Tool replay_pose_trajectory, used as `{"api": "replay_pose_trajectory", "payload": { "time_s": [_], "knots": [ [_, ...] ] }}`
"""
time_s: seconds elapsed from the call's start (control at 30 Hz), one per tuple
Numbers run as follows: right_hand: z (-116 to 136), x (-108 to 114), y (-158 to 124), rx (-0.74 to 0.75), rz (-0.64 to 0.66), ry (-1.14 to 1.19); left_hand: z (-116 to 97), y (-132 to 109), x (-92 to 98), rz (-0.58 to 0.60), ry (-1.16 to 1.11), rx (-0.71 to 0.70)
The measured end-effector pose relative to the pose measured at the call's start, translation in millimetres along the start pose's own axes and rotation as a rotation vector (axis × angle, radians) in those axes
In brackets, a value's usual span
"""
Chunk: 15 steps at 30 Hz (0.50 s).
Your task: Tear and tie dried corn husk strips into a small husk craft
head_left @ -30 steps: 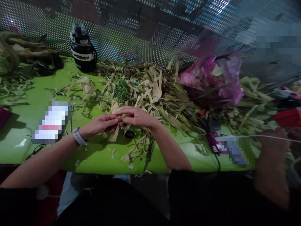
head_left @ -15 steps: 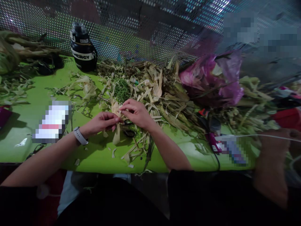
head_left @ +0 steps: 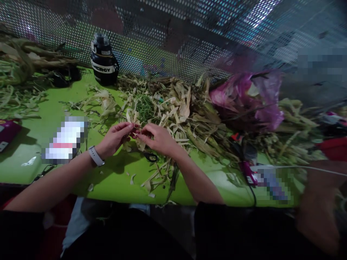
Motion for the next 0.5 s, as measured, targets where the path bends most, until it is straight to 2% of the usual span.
{"api": "replay_pose_trajectory", "payload": {
  "time_s": [0.1,0.3,0.5],
  "knots": [
    [-2,-2,1,0.024,0.001,0.105,0,0,0.2,0.006,-0.019,-0.004],
    [-5,-14,1,0.010,0.130,0.195,-4,-2,-4.6,0.039,-0.026,0.005],
    [5,-6,-1,0.071,0.057,0.206,-9,-2,0.4,-0.031,0.105,-0.088]
  ]
}}
Point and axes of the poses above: each hand's wrist, its own y-axis towards the middle knuckle, its own x-axis out of the back of the hand, z = x × y, the point moved 7 cm from there along y, towards the middle knuckle, and after that the axes turned 8 degrees about x, right-handed, at the moved point
